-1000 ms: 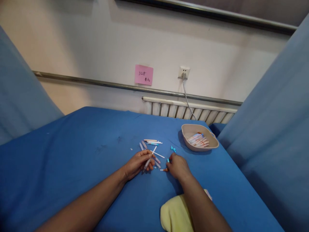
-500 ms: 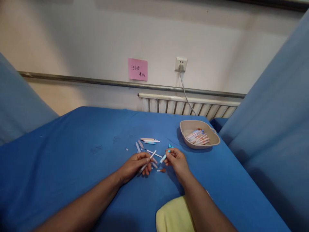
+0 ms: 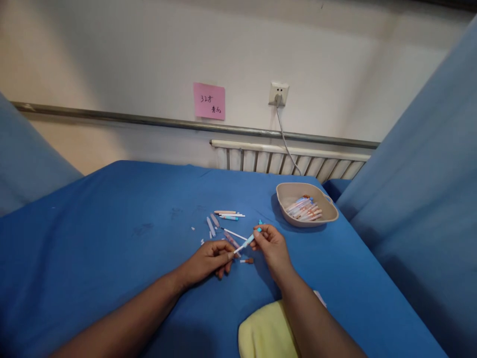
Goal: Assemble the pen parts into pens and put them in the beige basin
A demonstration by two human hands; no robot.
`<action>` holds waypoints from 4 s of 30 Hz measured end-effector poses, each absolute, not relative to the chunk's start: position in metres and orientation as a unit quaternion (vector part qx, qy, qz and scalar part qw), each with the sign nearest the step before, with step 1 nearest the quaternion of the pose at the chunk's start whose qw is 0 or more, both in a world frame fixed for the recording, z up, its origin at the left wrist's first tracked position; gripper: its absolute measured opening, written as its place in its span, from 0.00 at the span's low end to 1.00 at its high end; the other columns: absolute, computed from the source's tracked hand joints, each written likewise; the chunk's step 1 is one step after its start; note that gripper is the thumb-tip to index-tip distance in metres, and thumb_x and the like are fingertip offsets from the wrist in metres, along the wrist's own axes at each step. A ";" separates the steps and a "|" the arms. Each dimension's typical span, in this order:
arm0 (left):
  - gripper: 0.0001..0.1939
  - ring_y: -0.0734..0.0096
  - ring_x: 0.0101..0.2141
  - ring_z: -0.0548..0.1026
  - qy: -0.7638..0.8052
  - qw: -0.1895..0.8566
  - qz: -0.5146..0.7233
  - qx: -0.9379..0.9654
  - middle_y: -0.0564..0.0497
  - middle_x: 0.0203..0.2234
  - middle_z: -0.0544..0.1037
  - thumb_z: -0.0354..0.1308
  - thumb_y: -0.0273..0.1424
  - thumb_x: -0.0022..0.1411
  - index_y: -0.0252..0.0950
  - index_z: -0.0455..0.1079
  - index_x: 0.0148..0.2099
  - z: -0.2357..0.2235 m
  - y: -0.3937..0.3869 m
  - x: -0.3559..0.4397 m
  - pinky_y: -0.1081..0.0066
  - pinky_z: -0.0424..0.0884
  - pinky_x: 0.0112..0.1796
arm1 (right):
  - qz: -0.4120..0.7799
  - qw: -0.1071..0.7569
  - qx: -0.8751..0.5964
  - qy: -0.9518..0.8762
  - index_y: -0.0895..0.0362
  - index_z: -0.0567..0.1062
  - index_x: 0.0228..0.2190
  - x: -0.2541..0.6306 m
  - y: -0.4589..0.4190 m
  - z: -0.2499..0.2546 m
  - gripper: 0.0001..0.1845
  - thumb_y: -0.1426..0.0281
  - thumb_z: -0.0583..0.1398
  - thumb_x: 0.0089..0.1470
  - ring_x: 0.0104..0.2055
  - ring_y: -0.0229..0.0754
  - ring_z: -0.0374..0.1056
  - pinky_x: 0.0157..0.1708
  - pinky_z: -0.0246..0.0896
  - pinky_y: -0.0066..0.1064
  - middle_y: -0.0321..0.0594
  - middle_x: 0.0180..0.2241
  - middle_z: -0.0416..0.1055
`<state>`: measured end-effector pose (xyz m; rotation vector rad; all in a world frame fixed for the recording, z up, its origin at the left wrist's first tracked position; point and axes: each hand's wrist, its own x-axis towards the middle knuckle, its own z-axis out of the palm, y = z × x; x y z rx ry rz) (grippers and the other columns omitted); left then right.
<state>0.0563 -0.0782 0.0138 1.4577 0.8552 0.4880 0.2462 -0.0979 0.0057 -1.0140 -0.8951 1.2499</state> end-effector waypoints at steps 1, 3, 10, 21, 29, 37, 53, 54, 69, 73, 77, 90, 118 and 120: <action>0.14 0.81 0.15 0.65 0.376 0.632 0.220 0.641 0.55 0.19 0.71 0.56 0.41 0.57 0.33 0.68 0.35 0.014 -0.079 0.056 0.79 0.61 0.19 | 0.540 0.599 -0.437 -0.398 0.57 0.71 0.33 0.246 -0.098 0.005 0.18 0.59 0.66 0.42 0.22 0.34 0.65 0.25 0.61 0.26 0.32 0.21 0.69; 0.14 0.81 0.16 0.64 0.378 0.615 0.245 0.647 0.57 0.18 0.69 0.58 0.39 0.56 0.33 0.68 0.37 0.013 -0.080 0.056 0.79 0.61 0.19 | 0.535 0.593 -0.439 -0.412 0.57 0.71 0.33 0.246 -0.099 0.005 0.18 0.60 0.66 0.43 0.23 0.35 0.66 0.26 0.62 0.27 0.32 0.21 0.69; 0.13 0.78 0.22 0.68 0.398 0.553 0.321 0.657 0.54 0.26 0.71 0.61 0.34 0.53 0.33 0.66 0.39 0.015 -0.081 0.055 0.77 0.65 0.24 | 0.528 0.595 -0.441 -0.414 0.57 0.70 0.30 0.247 -0.101 0.011 0.17 0.61 0.67 0.41 0.25 0.36 0.68 0.28 0.64 0.28 0.34 0.24 0.71; 0.10 0.74 0.26 0.72 0.403 0.506 0.323 0.691 0.51 0.29 0.76 0.59 0.33 0.55 0.34 0.72 0.40 0.011 -0.083 0.052 0.75 0.68 0.29 | 0.542 0.491 -0.459 -0.505 0.57 0.72 0.30 0.242 -0.109 0.005 0.17 0.58 0.66 0.43 0.22 0.37 0.68 0.25 0.64 0.30 0.34 0.20 0.72; 0.12 0.76 0.23 0.70 0.405 0.527 0.315 0.678 0.51 0.27 0.76 0.59 0.35 0.55 0.32 0.73 0.38 0.021 -0.088 0.055 0.76 0.68 0.26 | 0.463 0.432 -0.452 -0.628 0.56 0.70 0.32 0.242 -0.113 0.007 0.08 0.65 0.60 0.52 0.27 0.36 0.66 0.28 0.61 0.27 0.33 0.25 0.69; 0.11 0.78 0.21 0.69 0.394 0.537 0.292 0.687 0.53 0.24 0.75 0.58 0.35 0.56 0.32 0.71 0.38 0.022 -0.093 0.057 0.77 0.66 0.24 | 0.357 0.381 -0.466 -0.714 0.57 0.70 0.29 0.244 -0.116 0.014 0.06 0.68 0.58 0.54 0.26 0.35 0.66 0.29 0.58 0.25 0.33 0.23 0.70; 0.11 0.73 0.27 0.73 0.384 0.463 0.287 0.746 0.51 0.32 0.76 0.55 0.34 0.59 0.34 0.71 0.41 0.021 -0.091 0.054 0.75 0.69 0.30 | 0.376 0.364 -0.491 -0.697 0.57 0.68 0.27 0.242 -0.116 0.014 0.12 0.63 0.54 0.57 0.21 0.34 0.62 0.25 0.56 0.24 0.31 0.19 0.65; 0.10 0.72 0.30 0.74 0.378 0.452 0.288 0.755 0.51 0.33 0.77 0.55 0.33 0.59 0.34 0.71 0.41 0.021 -0.092 0.054 0.75 0.69 0.33 | 0.371 0.353 -0.496 -0.701 0.57 0.68 0.24 0.242 -0.116 0.013 0.15 0.62 0.52 0.58 0.20 0.33 0.61 0.24 0.55 0.25 0.31 0.17 0.64; 0.08 0.69 0.32 0.74 0.390 0.402 0.282 0.779 0.51 0.32 0.77 0.56 0.32 0.58 0.37 0.68 0.41 0.021 -0.094 0.053 0.73 0.67 0.34 | 0.445 0.348 -0.489 -0.664 0.57 0.67 0.21 0.241 -0.114 0.009 0.23 0.55 0.48 0.59 0.15 0.32 0.58 0.19 0.53 0.24 0.30 0.15 0.61; 0.09 0.70 0.31 0.73 0.395 0.419 0.297 0.762 0.50 0.33 0.76 0.55 0.32 0.58 0.36 0.67 0.42 0.018 -0.092 0.054 0.73 0.68 0.33 | 0.466 0.411 -0.475 -0.623 0.56 0.67 0.31 0.239 -0.114 0.009 0.15 0.57 0.56 0.55 0.20 0.33 0.62 0.21 0.57 0.24 0.31 0.23 0.66; 0.09 0.72 0.28 0.72 0.389 0.452 0.304 0.743 0.51 0.31 0.75 0.55 0.33 0.59 0.36 0.67 0.41 0.017 -0.091 0.055 0.73 0.69 0.32 | 0.443 0.396 -0.483 -0.643 0.56 0.67 0.26 0.238 -0.115 0.009 0.15 0.57 0.56 0.55 0.20 0.33 0.60 0.22 0.56 0.25 0.30 0.18 0.64; 0.18 0.78 0.21 0.69 0.407 0.616 0.340 0.583 0.52 0.25 0.74 0.62 0.41 0.52 0.33 0.69 0.39 0.016 -0.077 0.053 0.77 0.65 0.23 | 0.618 0.518 -0.343 -0.481 0.56 0.71 0.39 0.240 -0.109 0.017 0.21 0.56 0.63 0.46 0.22 0.34 0.65 0.23 0.60 0.27 0.38 0.29 0.72; 0.19 0.84 0.16 0.51 0.375 0.669 0.298 0.569 0.61 0.18 0.59 0.55 0.47 0.57 0.35 0.62 0.36 0.029 -0.088 0.059 0.79 0.45 0.18 | 0.536 0.572 -0.416 -0.461 0.58 0.71 0.28 0.237 -0.107 0.018 0.19 0.54 0.62 0.46 0.19 0.32 0.61 0.18 0.61 0.25 0.33 0.21 0.68; 0.19 0.83 0.16 0.53 0.373 0.654 0.290 0.590 0.61 0.18 0.60 0.54 0.47 0.57 0.35 0.61 0.34 0.026 -0.088 0.058 0.79 0.47 0.18 | 0.536 0.568 -0.416 -0.466 0.58 0.70 0.28 0.237 -0.108 0.018 0.19 0.54 0.62 0.46 0.19 0.32 0.61 0.19 0.61 0.25 0.33 0.21 0.67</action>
